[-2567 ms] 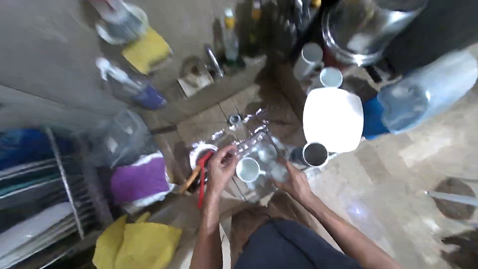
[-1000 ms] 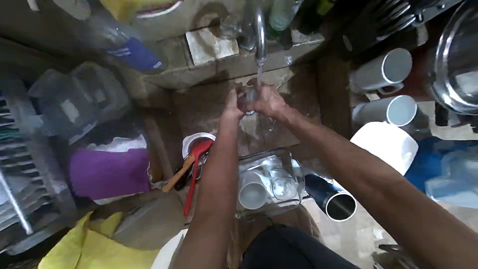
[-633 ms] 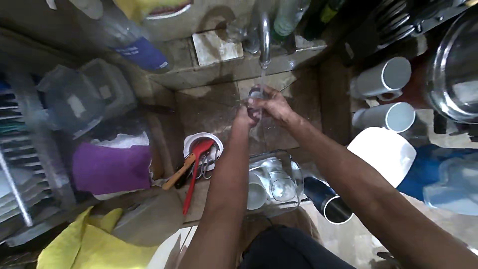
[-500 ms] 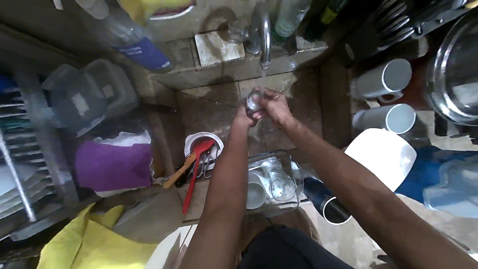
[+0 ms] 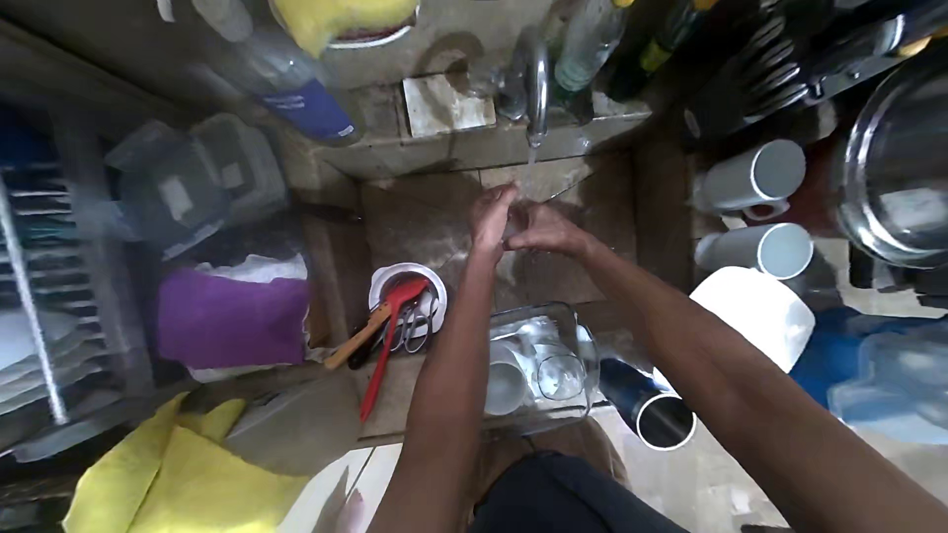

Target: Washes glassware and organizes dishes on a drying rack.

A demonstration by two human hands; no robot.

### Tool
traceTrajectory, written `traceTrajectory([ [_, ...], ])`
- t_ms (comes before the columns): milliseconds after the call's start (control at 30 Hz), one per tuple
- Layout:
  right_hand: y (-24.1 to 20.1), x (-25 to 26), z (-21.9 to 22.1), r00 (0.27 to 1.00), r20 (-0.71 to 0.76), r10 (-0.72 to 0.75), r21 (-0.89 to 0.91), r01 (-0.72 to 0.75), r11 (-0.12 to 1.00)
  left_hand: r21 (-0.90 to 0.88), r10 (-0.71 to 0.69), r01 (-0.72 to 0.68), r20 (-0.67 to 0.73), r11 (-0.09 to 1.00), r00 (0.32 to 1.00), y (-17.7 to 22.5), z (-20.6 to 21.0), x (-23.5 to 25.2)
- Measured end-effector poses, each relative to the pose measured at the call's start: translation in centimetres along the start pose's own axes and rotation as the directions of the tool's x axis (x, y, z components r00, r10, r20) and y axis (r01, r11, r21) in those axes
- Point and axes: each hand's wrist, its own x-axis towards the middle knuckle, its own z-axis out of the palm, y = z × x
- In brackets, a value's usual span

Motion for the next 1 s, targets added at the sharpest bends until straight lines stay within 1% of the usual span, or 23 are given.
traceTrajectory([
  [33,0.8,-0.6,0.1,0.997,0.075,-0.027,0.233,0.009,0.972,-0.075,-0.018,0.028,0.126,0.997,0.992,-0.1,-0.2,-0.1],
  [67,1.5,-1.4,0.4,0.987,0.150,-0.050,0.461,-0.025,0.887,-0.138,-0.041,0.079,0.262,0.987,0.964,-0.1,-0.4,-0.2],
  [133,2.5,-2.0,0.8,0.967,0.247,-0.058,0.697,-0.136,0.704,-0.184,-0.054,0.142,0.418,0.973,0.907,-0.5,-0.4,0.2],
  [167,2.6,-2.0,1.1,0.972,0.232,-0.034,0.709,-0.145,0.691,-0.159,-0.045,0.120,0.412,0.980,0.910,-0.8,-0.2,0.5],
  [200,2.3,-2.0,1.2,0.987,0.158,0.022,0.660,-0.122,0.741,-0.093,-0.046,0.083,0.348,0.992,0.937,-0.9,0.2,0.7],
  [233,1.6,-2.0,1.4,0.995,0.039,0.092,0.528,-0.099,0.843,0.001,-0.049,0.051,0.230,0.999,0.972,-1.0,0.8,0.7],
  [267,0.9,-1.6,1.7,0.982,-0.102,0.156,0.316,-0.117,0.942,0.088,-0.043,0.035,0.089,0.995,0.995,-1.3,1.4,0.7],
  [333,0.1,-0.5,2.5,0.935,-0.300,0.189,-0.072,-0.220,0.973,0.201,-0.053,0.077,-0.121,0.977,0.991,-1.7,2.1,1.0],
  [367,-0.1,-0.3,2.6,0.925,-0.330,0.186,-0.133,-0.241,0.962,0.199,-0.060,0.086,-0.136,0.976,0.989,-1.6,2.0,1.0],
  [400,-0.2,-0.4,2.4,0.933,-0.312,0.179,-0.094,-0.218,0.971,0.160,-0.061,0.075,-0.091,0.984,0.994,-1.3,1.7,1.0],
  [467,0.0,-1.1,1.6,0.975,-0.137,0.177,0.260,-0.137,0.956,0.026,-0.094,0.091,0.134,0.995,0.987,-0.8,0.3,0.8],
  [533,1.2,-1.4,1.2,0.988,0.104,0.117,0.596,-0.157,0.788,-0.069,-0.157,0.193,0.353,0.979,0.922,-0.9,-1.0,1.1],
  [567,1.3,-1.3,1.0,0.978,0.173,0.115,0.647,-0.201,0.736,-0.078,-0.172,0.216,0.377,0.973,0.910,-0.8,-1.0,1.1],
  [600,1.1,-1.2,0.9,0.978,0.157,0.140,0.607,-0.208,0.767,-0.060,-0.178,0.212,0.355,0.975,0.918,-0.8,-0.8,1.3],
  [667,0.3,-0.8,1.1,0.975,-0.080,0.207,0.297,-0.175,0.939,-0.012,-0.149,0.154,0.204,0.988,0.968,-1.3,0.4,1.6],
  [700,0.1,-0.4,1.3,0.961,-0.186,0.203,0.120,-0.183,0.976,-0.010,-0.113,0.116,0.140,0.993,0.984,-1.5,0.8,1.6],
  [733,0.0,-0.3,1.5,0.950,-0.251,0.189,0.034,-0.186,0.982,0.012,-0.087,0.086,0.092,0.996,0.992,-1.4,1.2,1.5],
  [767,-0.1,-0.4,1.4,0.951,-0.249,0.182,0.059,-0.172,0.983,0.033,-0.073,0.070,0.085,0.997,0.994,-1.0,1.3,1.5],
  [800,-0.1,-0.7,1.1,0.968,-0.179,0.175,0.190,-0.140,0.972,0.033,-0.091,0.088,0.132,0.996,0.987,-0.5,0.9,1.3],
  [867,1.1,-1.0,0.5,0.988,0.074,0.135,0.527,-0.154,0.836,-0.014,-0.191,0.205,0.301,0.979,0.934,0.0,-0.5,1.1],
  [900,1.4,-0.9,0.4,0.981,0.150,0.122,0.617,-0.189,0.764,-0.023,-0.231,0.256,0.363,0.966,0.903,0.2,-1.2,1.5],
  [933,1.6,-0.6,0.4,0.981,0.162,0.109,0.622,-0.188,0.760,-0.033,-0.227,0.258,0.384,0.965,0.895,0.8,-2.0,2.0],
  [1000,1.9,-0.3,0.8,0.995,0.083,0.047,0.451,-0.079,0.889,-0.077,-0.140,0.165,0.255,0.983,0.957,3.1,-3.1,3.0],
])
